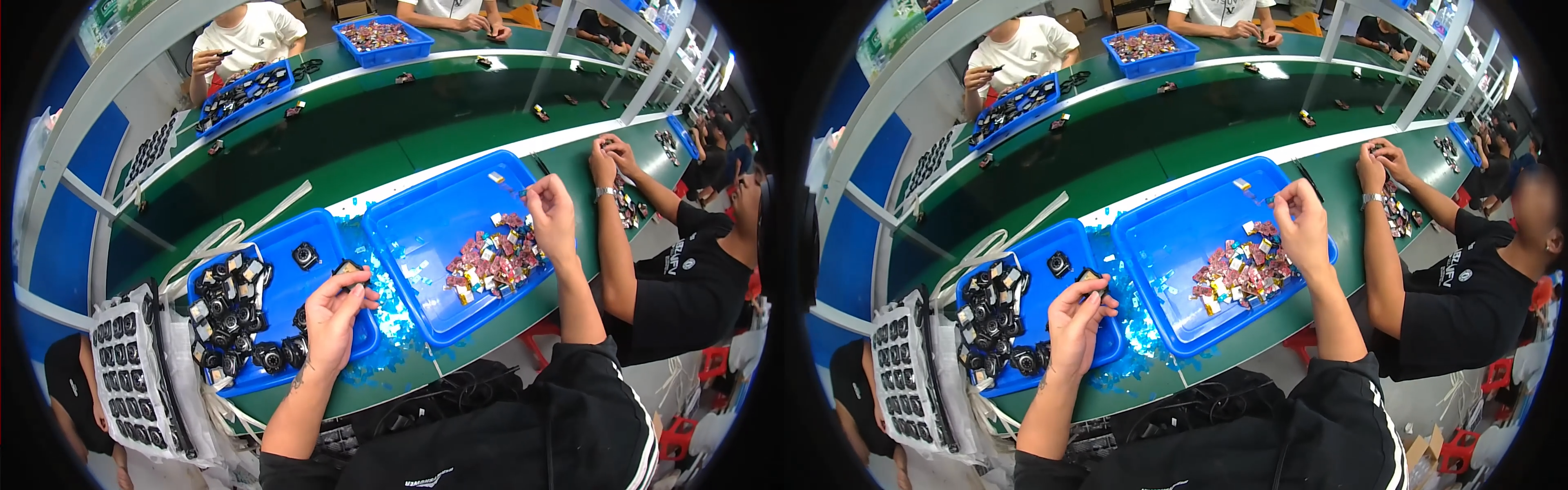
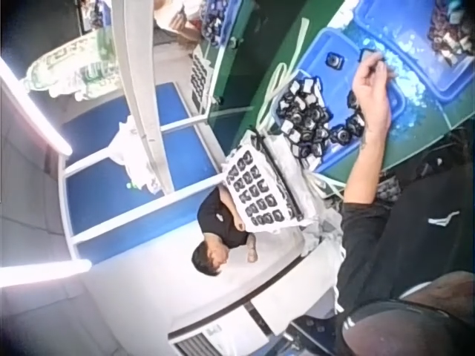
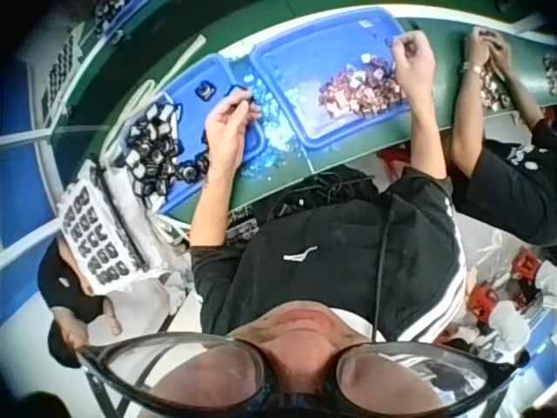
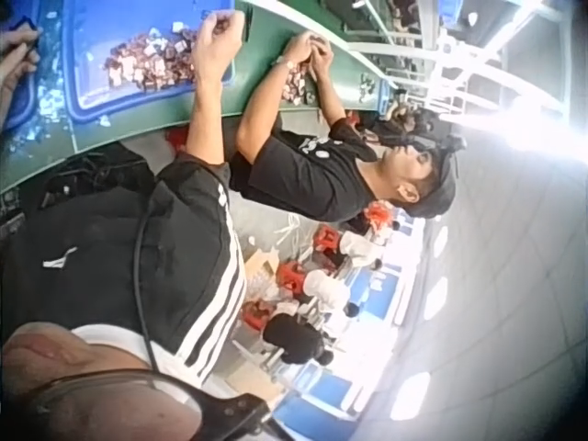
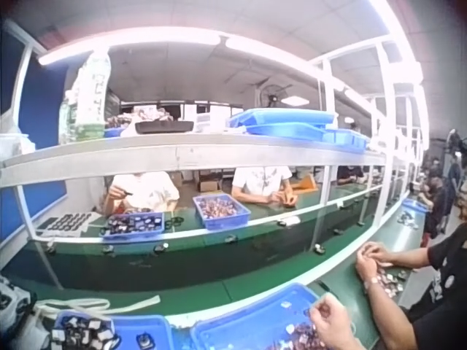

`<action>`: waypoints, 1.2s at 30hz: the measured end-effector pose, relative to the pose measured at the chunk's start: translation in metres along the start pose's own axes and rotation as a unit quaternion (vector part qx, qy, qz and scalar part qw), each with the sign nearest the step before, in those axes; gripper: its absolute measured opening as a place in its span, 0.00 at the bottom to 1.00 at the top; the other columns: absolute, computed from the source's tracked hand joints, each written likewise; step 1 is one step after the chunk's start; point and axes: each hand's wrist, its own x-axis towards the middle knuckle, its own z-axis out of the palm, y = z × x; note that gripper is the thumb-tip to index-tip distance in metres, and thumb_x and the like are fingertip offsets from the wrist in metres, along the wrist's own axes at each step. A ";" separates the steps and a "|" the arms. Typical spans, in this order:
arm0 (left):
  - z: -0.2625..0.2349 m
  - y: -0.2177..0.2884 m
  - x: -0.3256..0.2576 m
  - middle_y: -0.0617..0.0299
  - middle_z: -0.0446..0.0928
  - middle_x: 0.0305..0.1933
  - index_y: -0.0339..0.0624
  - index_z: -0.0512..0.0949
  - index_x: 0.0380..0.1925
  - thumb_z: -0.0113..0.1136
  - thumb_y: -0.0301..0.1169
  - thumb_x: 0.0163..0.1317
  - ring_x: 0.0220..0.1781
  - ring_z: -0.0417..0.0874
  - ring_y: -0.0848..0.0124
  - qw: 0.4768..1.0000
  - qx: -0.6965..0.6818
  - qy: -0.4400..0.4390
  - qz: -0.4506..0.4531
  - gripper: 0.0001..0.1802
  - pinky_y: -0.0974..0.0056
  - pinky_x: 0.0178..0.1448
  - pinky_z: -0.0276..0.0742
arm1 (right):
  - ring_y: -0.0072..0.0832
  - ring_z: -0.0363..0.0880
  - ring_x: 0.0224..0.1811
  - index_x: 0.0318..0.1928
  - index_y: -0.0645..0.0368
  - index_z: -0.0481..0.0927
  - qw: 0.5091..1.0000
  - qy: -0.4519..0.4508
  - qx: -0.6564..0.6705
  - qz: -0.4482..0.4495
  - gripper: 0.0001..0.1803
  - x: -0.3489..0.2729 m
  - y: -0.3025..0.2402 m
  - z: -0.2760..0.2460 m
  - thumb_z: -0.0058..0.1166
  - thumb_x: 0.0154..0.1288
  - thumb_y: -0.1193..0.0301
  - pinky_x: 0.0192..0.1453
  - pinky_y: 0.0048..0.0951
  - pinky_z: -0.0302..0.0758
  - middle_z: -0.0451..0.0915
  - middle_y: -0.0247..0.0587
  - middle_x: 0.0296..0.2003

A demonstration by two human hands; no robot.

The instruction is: Assembling electronic components by inserting small boards into black housings.

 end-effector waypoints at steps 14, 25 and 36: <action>0.014 0.006 -0.009 0.63 0.75 0.44 0.40 0.87 0.38 0.74 0.25 0.50 0.40 0.77 0.77 0.949 0.280 -0.138 0.043 0.13 0.72 0.43 0.75 | 0.35 0.80 0.30 0.32 0.62 0.75 0.909 -0.377 0.037 -0.174 0.07 -0.062 -0.096 0.072 0.59 0.54 0.82 0.35 0.32 0.76 0.79 0.41 0.28; 0.005 -0.011 -0.010 0.62 0.75 0.41 0.34 0.84 0.33 0.69 0.23 0.55 0.38 0.77 0.77 0.973 0.220 -0.004 0.063 0.06 0.72 0.38 0.75 | 0.39 0.79 0.38 0.32 0.60 0.75 0.885 -0.186 -0.088 -0.418 0.12 -0.085 -0.105 0.107 0.63 0.44 0.81 0.39 0.34 0.77 0.78 0.44 0.39; 0.002 0.004 -0.006 0.62 0.80 0.35 0.32 0.83 0.35 0.64 0.21 0.61 0.35 0.77 0.78 0.999 0.042 -0.014 -0.006 0.04 0.72 0.38 0.72 | 0.33 0.81 0.33 0.42 0.63 0.80 0.944 -0.315 0.053 -0.087 0.07 -0.067 -0.098 0.109 0.57 0.64 0.77 0.33 0.30 0.77 0.79 0.45 0.32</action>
